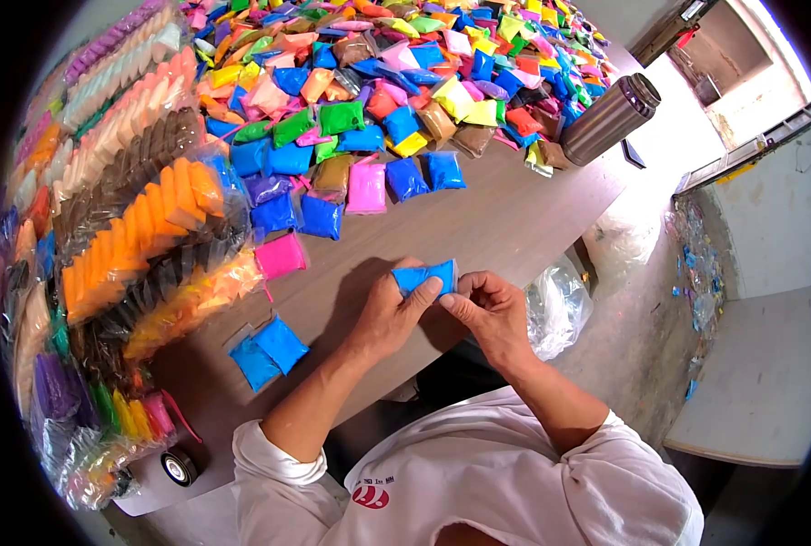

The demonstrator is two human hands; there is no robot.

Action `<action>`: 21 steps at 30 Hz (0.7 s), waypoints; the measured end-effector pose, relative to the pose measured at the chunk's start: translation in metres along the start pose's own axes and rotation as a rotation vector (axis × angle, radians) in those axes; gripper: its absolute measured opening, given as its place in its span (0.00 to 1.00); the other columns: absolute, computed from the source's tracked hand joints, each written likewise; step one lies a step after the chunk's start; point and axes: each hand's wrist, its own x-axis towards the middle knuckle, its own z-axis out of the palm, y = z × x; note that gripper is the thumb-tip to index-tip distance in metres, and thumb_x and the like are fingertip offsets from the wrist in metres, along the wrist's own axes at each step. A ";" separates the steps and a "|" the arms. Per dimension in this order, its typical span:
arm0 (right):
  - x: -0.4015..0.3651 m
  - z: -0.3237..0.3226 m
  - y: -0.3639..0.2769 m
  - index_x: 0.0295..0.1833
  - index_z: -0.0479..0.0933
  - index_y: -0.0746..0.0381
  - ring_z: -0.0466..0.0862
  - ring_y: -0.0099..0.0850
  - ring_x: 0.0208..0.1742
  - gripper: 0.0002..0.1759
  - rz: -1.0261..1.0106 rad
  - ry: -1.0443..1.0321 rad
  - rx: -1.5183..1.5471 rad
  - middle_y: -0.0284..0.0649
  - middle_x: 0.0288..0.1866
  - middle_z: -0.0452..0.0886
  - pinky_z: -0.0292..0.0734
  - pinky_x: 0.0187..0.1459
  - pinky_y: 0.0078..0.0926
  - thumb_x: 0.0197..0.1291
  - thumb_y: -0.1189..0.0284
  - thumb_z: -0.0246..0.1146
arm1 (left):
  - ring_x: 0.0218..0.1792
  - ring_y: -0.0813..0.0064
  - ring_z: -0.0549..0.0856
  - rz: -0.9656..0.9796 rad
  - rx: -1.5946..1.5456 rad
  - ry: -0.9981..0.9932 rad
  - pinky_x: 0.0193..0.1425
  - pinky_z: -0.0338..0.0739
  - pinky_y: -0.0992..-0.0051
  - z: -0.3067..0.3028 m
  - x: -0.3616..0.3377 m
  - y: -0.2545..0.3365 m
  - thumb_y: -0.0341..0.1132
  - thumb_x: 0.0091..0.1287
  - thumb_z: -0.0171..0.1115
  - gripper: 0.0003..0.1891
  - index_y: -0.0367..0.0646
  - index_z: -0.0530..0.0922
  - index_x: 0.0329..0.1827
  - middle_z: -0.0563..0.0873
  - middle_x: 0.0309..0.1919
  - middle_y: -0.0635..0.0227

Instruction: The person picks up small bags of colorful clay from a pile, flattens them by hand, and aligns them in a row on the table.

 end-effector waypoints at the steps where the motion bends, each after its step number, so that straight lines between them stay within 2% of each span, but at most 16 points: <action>1: -0.001 0.002 -0.001 0.38 0.77 0.65 0.77 0.16 0.37 0.08 0.000 0.000 0.001 0.29 0.33 0.80 0.73 0.41 0.15 0.60 0.78 0.71 | 0.35 0.83 0.71 0.000 0.000 -0.001 0.37 0.70 0.76 0.000 0.000 0.001 0.48 0.73 0.60 0.18 0.37 0.76 0.42 0.76 0.29 0.74; 3: -0.003 0.007 -0.005 0.38 0.77 0.66 0.78 0.18 0.36 0.07 -0.105 0.050 -0.068 0.31 0.33 0.81 0.74 0.40 0.17 0.61 0.78 0.70 | 0.34 0.83 0.74 -0.028 -0.015 -0.024 0.37 0.71 0.76 0.000 0.000 0.004 0.47 0.73 0.59 0.18 0.38 0.77 0.41 0.78 0.29 0.74; 6: -0.005 0.008 -0.003 0.38 0.77 0.66 0.79 0.19 0.37 0.06 -0.148 0.061 -0.067 0.34 0.35 0.83 0.75 0.41 0.18 0.62 0.79 0.69 | 0.33 0.82 0.76 -0.054 -0.037 -0.027 0.37 0.72 0.76 0.000 0.000 0.001 0.47 0.74 0.59 0.18 0.38 0.77 0.41 0.80 0.29 0.74; 16: -0.005 0.011 -0.005 0.45 0.76 0.68 0.84 0.24 0.42 0.08 -0.163 0.044 -0.051 0.38 0.40 0.84 0.79 0.47 0.21 0.63 0.82 0.66 | 0.33 0.83 0.78 -0.034 -0.003 -0.025 0.37 0.72 0.77 -0.001 0.000 -0.004 0.49 0.74 0.58 0.19 0.37 0.77 0.43 0.81 0.29 0.73; 21: -0.005 0.011 -0.004 0.48 0.75 0.69 0.85 0.27 0.44 0.10 -0.179 0.029 0.098 0.40 0.42 0.84 0.81 0.48 0.23 0.63 0.83 0.66 | 0.33 0.84 0.77 -0.052 -0.068 -0.031 0.37 0.72 0.78 -0.001 0.001 -0.006 0.50 0.74 0.58 0.20 0.38 0.77 0.42 0.81 0.29 0.73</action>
